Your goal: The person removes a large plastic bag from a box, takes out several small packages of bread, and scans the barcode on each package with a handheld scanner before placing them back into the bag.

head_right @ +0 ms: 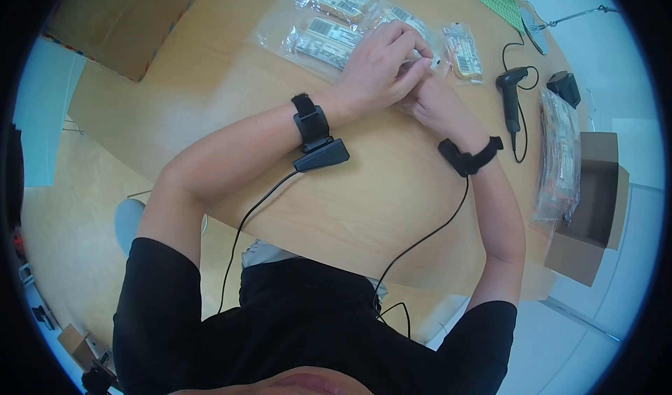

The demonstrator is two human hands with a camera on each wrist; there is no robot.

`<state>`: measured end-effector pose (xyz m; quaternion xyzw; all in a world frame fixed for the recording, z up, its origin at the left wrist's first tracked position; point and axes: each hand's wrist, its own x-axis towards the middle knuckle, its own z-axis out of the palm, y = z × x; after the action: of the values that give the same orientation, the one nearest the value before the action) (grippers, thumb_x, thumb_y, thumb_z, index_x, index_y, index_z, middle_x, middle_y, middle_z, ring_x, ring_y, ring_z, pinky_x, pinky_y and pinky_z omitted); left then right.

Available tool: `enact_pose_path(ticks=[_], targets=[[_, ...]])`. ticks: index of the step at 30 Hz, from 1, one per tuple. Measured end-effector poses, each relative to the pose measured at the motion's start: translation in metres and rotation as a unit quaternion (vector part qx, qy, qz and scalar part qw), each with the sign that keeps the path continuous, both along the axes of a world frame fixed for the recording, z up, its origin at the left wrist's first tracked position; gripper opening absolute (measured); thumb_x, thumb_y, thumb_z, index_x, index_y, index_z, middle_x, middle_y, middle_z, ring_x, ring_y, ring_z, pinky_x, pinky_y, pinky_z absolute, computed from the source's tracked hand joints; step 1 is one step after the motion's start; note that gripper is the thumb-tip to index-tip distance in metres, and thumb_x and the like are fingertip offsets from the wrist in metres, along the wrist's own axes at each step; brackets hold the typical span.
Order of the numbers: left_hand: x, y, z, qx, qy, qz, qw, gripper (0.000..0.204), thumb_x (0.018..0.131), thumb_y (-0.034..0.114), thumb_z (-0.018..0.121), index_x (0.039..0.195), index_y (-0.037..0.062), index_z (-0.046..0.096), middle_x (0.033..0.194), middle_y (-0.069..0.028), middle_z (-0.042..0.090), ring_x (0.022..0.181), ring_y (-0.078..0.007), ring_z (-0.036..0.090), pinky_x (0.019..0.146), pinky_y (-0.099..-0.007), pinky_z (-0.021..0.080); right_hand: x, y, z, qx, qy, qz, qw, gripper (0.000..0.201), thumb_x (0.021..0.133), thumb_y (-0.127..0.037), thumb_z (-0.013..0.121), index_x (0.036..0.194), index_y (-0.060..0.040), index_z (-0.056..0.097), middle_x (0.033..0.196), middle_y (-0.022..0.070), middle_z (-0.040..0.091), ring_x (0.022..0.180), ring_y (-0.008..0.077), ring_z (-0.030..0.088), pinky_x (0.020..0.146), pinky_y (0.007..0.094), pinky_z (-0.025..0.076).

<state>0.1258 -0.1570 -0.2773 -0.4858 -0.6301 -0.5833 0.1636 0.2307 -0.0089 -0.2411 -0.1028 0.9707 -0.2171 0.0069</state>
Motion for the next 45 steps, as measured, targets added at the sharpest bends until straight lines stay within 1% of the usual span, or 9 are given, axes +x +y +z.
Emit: enact_pose_path(ticks=[10,15,21,23,27,30,33,39,45], targets=[[-0.003,0.003,-0.004,-0.004,0.001,0.005,1.0,0.015,0.093,0.018,0.073,0.102,0.0072,0.068,0.109,-0.0112,0.064,0.105,-0.0317,0.063,0.093,-0.0435,0.049,-0.027,0.001,-0.02,-0.038,0.002,-0.017,0.999,0.038,0.1,-0.014,0.069,0.136,-0.0036,0.064,0.134,0.0184,0.069,0.125,0.033,0.065,0.103,0.0425,0.053],[-0.003,0.003,-0.003,-0.016,-0.012,0.003,1.0,0.018,0.096,0.02,0.072,0.105,0.0044,0.07,0.115,-0.0133,0.066,0.11,-0.0331,0.064,0.096,-0.0431,0.05,-0.035,0.002,-0.041,-0.18,-0.021,-0.043,0.982,0.038,0.1,-0.016,0.069,0.136,-0.004,0.064,0.133,0.0199,0.069,0.124,0.0301,0.065,0.103,0.0419,0.052],[-0.006,0.004,-0.009,-0.039,-0.029,-0.024,0.999,0.024,0.103,0.024,0.066,0.112,0.0026,0.072,0.125,-0.0157,0.068,0.12,-0.0346,0.062,0.103,-0.044,0.049,-0.008,0.023,0.011,-0.138,-0.031,-0.174,0.975,0.034,0.101,-0.016,0.07,0.131,-0.0013,0.068,0.111,0.009,0.075,0.1,0.0159,0.069,0.09,0.0292,0.054],[-0.005,0.004,-0.009,-0.093,-0.028,-0.036,0.995,0.024,0.103,0.025,0.065,0.113,0.0038,0.072,0.125,-0.0137,0.069,0.122,-0.0334,0.062,0.105,-0.0444,0.048,0.005,0.055,-0.004,-0.218,0.11,-0.196,0.95,0.034,0.101,-0.019,0.072,0.131,-0.002,0.07,0.108,0.0061,0.076,0.097,0.0122,0.069,0.089,0.0264,0.054],[-0.003,0.001,-0.012,-0.192,-0.034,-0.061,0.979,0.025,0.102,0.027,0.068,0.113,0.0056,0.072,0.121,-0.0114,0.07,0.122,-0.0324,0.062,0.104,-0.0442,0.049,0.026,0.096,-0.006,-0.072,0.118,-0.282,0.949,0.069,0.095,-0.043,0.08,0.149,-0.0066,0.059,0.142,0.015,0.065,0.12,0.0239,0.066,0.101,0.0352,0.053],[-0.004,0.0,-0.014,-0.241,-0.016,-0.064,0.968,0.029,0.099,0.031,0.072,0.114,0.007,0.072,0.12,-0.011,0.07,0.123,-0.0322,0.061,0.105,-0.0442,0.048,0.033,0.128,-0.03,0.028,0.099,-0.231,0.968,0.083,0.09,-0.05,0.081,0.156,-0.0084,0.053,0.157,0.0201,0.053,0.134,0.0332,0.06,0.111,0.0403,0.05],[-0.003,-0.003,-0.014,-0.251,0.02,-0.058,0.966,0.036,0.095,0.037,0.076,0.115,0.0079,0.072,0.123,-0.0108,0.069,0.125,-0.0321,0.06,0.107,-0.0444,0.048,0.037,0.11,-0.012,0.006,0.056,-0.271,0.961,0.08,0.091,-0.047,0.081,0.155,-0.0081,0.053,0.156,0.0213,0.054,0.137,0.0372,0.059,0.116,0.0412,0.047],[0.001,-0.005,-0.012,-0.237,0.071,-0.049,0.968,0.043,0.093,0.046,0.078,0.113,0.0077,0.072,0.128,-0.0103,0.067,0.127,-0.0317,0.059,0.108,-0.0447,0.047,0.049,0.101,0.0,-0.011,0.022,-0.302,0.953,0.068,0.095,-0.041,0.075,0.152,-0.0061,0.058,0.133,0.0209,0.071,0.118,0.0305,0.07,0.104,0.0382,0.053],[0.0,-0.003,-0.008,-0.244,0.025,-0.058,0.968,0.041,0.1,0.042,0.071,0.116,0.0051,0.072,0.125,-0.012,0.068,0.123,-0.0325,0.061,0.106,-0.0449,0.048,0.06,0.101,-0.001,-0.085,0.066,-0.33,0.938,0.052,0.106,-0.04,0.061,0.148,-0.0091,0.063,0.097,0.0092,0.072,0.087,0.0143,0.063,0.081,0.0284,0.051]])
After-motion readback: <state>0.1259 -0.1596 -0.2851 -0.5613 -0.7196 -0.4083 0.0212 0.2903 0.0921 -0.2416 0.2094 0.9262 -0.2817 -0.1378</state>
